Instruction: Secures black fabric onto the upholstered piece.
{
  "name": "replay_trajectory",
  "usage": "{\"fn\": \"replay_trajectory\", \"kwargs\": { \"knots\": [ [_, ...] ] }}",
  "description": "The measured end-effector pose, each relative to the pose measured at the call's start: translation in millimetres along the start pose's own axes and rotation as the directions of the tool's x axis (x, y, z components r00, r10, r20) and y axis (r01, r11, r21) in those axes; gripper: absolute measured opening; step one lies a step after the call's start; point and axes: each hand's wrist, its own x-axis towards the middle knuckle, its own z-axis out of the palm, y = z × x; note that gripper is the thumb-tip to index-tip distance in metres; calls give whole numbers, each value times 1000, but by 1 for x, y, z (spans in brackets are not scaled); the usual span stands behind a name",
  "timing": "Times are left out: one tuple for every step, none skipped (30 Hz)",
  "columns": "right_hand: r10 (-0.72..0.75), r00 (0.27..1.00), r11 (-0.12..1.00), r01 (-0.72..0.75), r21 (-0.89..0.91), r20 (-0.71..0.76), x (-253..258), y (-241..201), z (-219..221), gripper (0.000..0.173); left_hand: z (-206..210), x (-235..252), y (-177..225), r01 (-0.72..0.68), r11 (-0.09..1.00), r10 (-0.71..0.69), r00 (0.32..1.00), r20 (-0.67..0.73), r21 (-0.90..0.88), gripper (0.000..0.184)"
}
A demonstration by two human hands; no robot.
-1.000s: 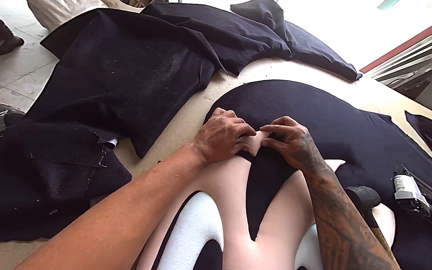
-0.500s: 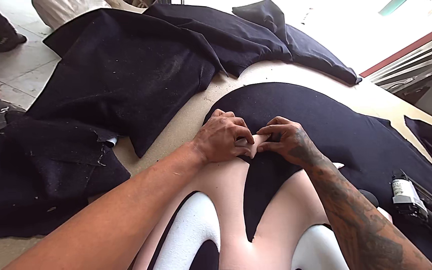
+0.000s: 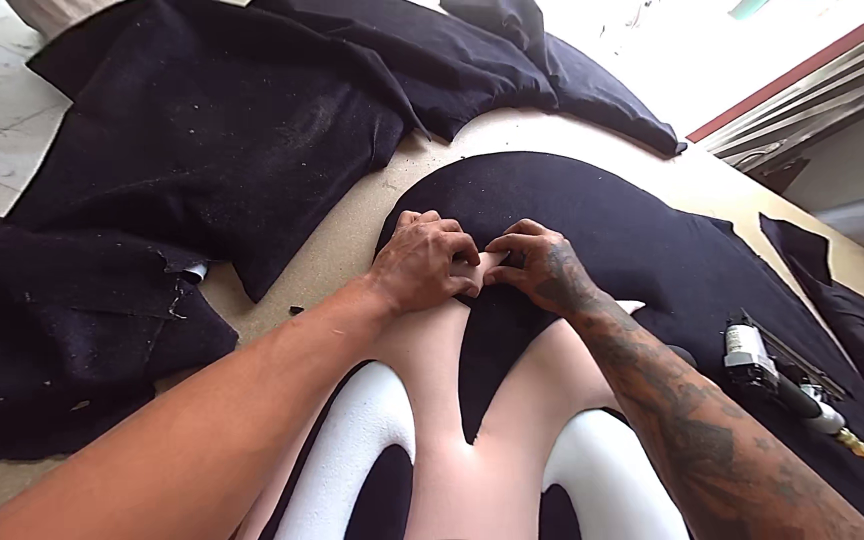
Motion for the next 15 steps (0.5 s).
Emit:
{"fn": "replay_trajectory", "kwargs": {
  "knots": [
    [9, 1000, 1000, -9, 2, 10, 0, -1, -2, 36, -3, 3, 0, 28, 999, -27, 999, 26, -17, 37],
    [13, 1000, 1000, -13, 5, 26, 0, -1, -2, 36, -5, 5, 1, 56, 998, -54, 997, 58, -27, 39],
    [15, 999, 1000, -16, 6, 39, -1, -1, -2, 36, -5, 6, 2, 77, 996, -74, 994, 86, -34, 42],
    [18, 999, 1000, -18, 11, 40, -2, -1, -2, 36, -5, 7, 4, 97, 995, -94, 991, 100, -26, 46],
    [24, 999, 1000, -24, 16, 33, -3, 0, -2, 36, -5, 8, 9, 117, 993, -116, 988, 102, 1, 51],
    [34, 999, 999, -35, 25, 25, -3, 0, -2, 36, -4, 9, 12, 136, 990, -139, 985, 98, 31, 56],
    [44, 999, 998, -44, 39, 16, -1, 1, -2, 36, -3, 10, 14, 156, 987, -159, 983, 95, 45, 58],
    [56, 998, 997, -56, 52, 12, 0, 2, -1, 36, -3, 10, 15, 170, 984, -174, 980, 98, 48, 59],
    [71, 997, 996, -72, 52, 14, 1, 2, -1, 36, -2, 11, 16, 182, 982, -186, 977, 104, 49, 60],
    [85, 996, 996, -85, 39, 17, 1, 0, -1, 37, -3, 12, 17, 194, 980, -197, 974, 113, 43, 59],
    [94, 995, 995, -95, 15, 11, -2, -6, -1, 39, -4, 13, 17, 204, 978, -208, 970, 129, 43, 58],
    [101, 995, 995, -101, -22, -9, -7, -15, -3, 43, -6, 14, 18, 209, 977, -214, 965, 148, 50, 58],
    [106, 993, 992, -108, -70, -44, -17, -27, -9, 47, -8, 17, 20, 214, 975, -222, 960, 169, 62, 58],
    [114, 989, 985, -125, -121, -94, -33, -40, -20, 48, -10, 20, 23, 222, 972, -232, 953, 193, 73, 59],
    [133, 979, 973, -159, -168, -156, -57, -53, -35, 47, -12, 24, 26, 236, 967, -251, 942, 224, 92, 60]
  ]
}}
